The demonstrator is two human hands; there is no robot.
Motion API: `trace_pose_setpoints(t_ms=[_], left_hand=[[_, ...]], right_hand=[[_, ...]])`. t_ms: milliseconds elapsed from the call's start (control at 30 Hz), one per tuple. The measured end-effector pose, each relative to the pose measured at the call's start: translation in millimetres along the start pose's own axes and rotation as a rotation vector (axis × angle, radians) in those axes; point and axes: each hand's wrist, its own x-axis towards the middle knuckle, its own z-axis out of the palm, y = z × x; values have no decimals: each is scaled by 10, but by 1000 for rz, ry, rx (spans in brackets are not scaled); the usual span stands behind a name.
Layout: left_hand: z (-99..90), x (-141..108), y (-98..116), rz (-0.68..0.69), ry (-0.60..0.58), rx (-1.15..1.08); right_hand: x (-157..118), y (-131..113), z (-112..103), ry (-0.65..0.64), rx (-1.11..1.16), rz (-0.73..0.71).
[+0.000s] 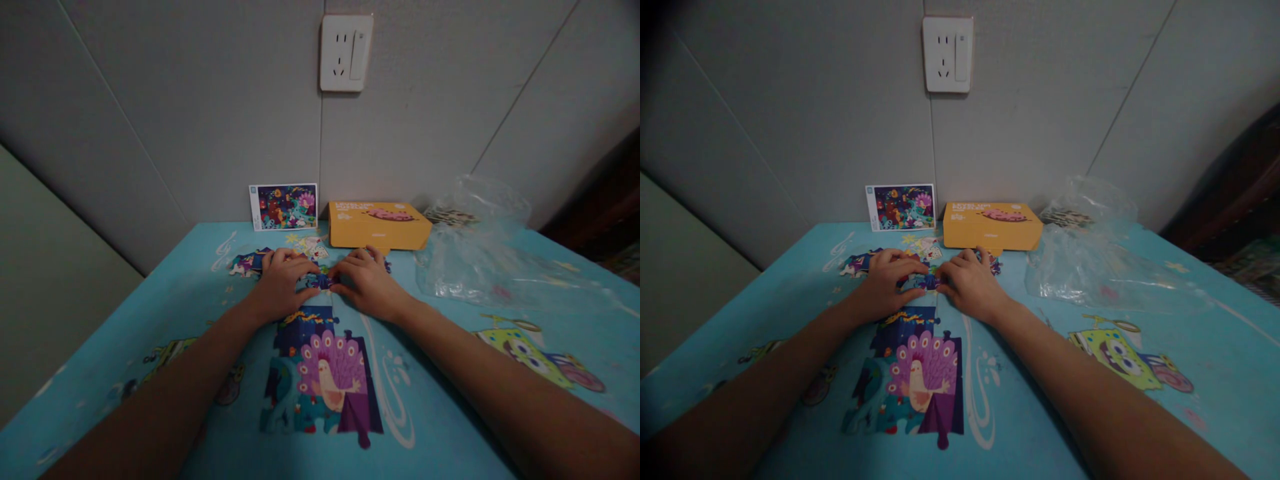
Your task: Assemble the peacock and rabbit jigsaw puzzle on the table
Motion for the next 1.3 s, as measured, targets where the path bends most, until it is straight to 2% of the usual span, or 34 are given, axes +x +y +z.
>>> trace_pose_setpoints(t_ms=[100,200,333,467,600,733,833,933,1100,1300], left_hand=[[13,4,-18,-8,8,3],[16,6,-20,-15,16,6],[14,5,-14,-15,23,1],[10,4,-9,-14,31,-15],[-29,7,29,58,91,-33],[-77,9,80,175,180,-59],[-93,8,97,214,193,-70],[-100,4,102,202,176,-84],[-96,6,89,122,183,-87],[-69,9,69,104,129,-63]], right_hand=[[4,14,-15,18,10,-3],[9,39,-51,103,-11,27],[3,101,-86,227,-111,193],[-12,136,-82,193,-207,355],[-10,82,-67,255,-120,288],[0,-23,-17,252,161,159],[3,-64,17,248,341,167],[1,-54,-1,259,416,216],[-1,4,-66,226,370,264],[3,14,-101,155,452,242]])
